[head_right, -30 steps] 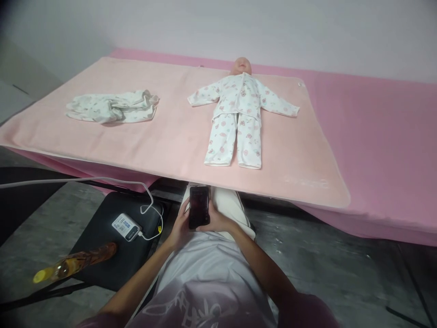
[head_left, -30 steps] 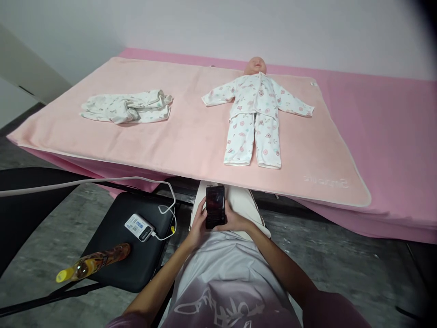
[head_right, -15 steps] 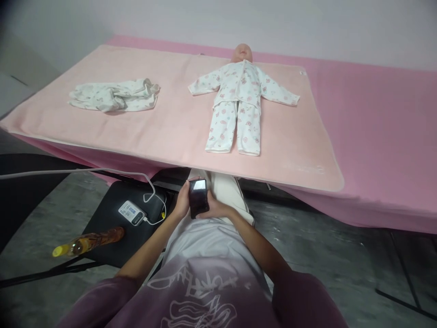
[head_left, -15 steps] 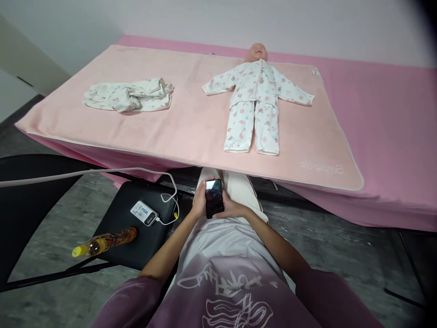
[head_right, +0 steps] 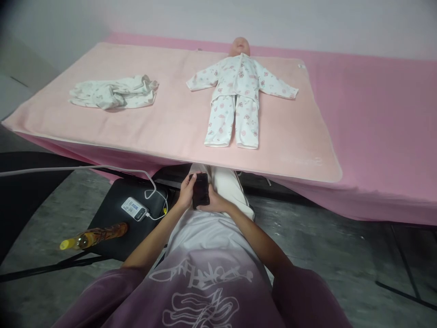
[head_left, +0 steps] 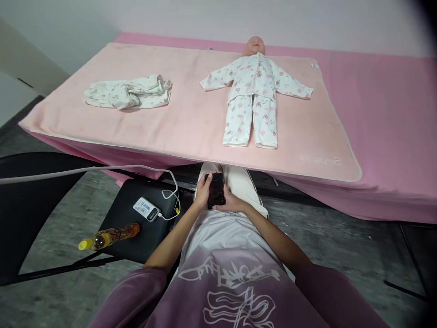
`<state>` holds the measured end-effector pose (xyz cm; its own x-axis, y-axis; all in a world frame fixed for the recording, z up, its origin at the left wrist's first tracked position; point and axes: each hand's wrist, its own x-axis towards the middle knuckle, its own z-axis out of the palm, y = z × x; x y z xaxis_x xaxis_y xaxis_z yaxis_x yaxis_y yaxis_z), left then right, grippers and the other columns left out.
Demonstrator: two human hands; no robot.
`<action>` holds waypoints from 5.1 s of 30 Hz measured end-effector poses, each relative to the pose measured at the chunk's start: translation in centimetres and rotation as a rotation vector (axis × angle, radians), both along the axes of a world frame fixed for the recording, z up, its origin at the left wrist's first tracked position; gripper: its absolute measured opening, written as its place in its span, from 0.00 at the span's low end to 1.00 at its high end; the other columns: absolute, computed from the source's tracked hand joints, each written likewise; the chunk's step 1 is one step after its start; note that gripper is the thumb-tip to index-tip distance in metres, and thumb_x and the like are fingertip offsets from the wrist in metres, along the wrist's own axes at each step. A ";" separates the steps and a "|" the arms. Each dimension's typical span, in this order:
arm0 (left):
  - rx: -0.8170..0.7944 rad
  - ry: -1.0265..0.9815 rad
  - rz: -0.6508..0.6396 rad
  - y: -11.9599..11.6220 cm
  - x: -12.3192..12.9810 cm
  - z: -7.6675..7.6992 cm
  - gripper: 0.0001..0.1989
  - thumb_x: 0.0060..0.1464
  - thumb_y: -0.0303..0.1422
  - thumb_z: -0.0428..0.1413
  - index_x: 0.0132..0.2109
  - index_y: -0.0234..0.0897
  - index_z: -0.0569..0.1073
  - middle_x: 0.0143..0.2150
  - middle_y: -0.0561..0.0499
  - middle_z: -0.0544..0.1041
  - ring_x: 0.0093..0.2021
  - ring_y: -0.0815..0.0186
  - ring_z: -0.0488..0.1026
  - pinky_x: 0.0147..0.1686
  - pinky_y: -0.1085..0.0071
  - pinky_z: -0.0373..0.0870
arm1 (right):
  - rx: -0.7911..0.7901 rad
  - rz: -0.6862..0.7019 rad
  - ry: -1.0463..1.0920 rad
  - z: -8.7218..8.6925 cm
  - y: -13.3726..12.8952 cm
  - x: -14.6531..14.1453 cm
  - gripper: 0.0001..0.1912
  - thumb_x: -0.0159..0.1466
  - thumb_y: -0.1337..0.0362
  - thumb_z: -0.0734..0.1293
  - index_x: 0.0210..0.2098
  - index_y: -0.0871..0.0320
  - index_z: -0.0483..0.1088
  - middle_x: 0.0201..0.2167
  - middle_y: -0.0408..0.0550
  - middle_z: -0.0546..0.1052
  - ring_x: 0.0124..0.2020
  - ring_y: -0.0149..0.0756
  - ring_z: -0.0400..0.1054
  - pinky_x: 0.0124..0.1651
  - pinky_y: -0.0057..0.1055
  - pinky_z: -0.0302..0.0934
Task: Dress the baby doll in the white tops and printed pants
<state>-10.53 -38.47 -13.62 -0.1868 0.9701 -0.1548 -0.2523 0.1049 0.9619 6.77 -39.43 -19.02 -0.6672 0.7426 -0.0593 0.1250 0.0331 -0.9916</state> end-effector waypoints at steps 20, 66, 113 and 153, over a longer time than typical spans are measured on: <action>0.013 0.173 -0.201 -0.1 -1.4 -0.4 0.37 0.53 0.44 0.76 0.65 0.42 0.74 0.55 0.44 0.82 0.53 0.56 0.81 0.59 0.56 0.78 | -0.013 -0.010 -0.014 0.1 0.2 0.2 0.62 0.61 0.45 0.82 0.79 0.58 0.44 0.66 0.65 0.67 0.68 0.58 0.67 0.69 0.56 0.68; -0.071 0.001 -0.152 0.9 -1.1 0.4 0.26 0.62 0.54 0.67 0.57 0.41 0.80 0.53 0.47 0.82 0.50 0.58 0.80 0.53 0.64 0.77 | -0.065 -0.017 0.054 0.3 0.5 0.2 0.80 0.55 0.48 0.86 0.83 0.54 0.26 0.73 0.66 0.61 0.69 0.57 0.66 0.72 0.57 0.66; -0.149 -0.316 -0.169 -3.5 0.2 -2.1 0.32 0.68 0.59 0.60 0.65 0.41 0.78 0.63 0.43 0.82 0.67 0.49 0.76 0.68 0.54 0.72 | -0.208 -0.284 0.251 0.5 0.5 -0.4 0.37 0.69 0.50 0.72 0.73 0.49 0.61 0.66 0.51 0.71 0.72 0.47 0.63 0.79 0.47 0.54; -0.264 -0.386 -0.256 -4.8 -0.4 0.8 0.40 0.66 0.41 0.67 0.78 0.54 0.60 0.66 0.44 0.79 0.59 0.53 0.81 0.58 0.53 0.81 | -0.296 -0.228 0.218 2.4 0.7 0.0 0.46 0.69 0.42 0.73 0.79 0.47 0.55 0.65 0.53 0.74 0.53 0.44 0.73 0.48 0.37 0.77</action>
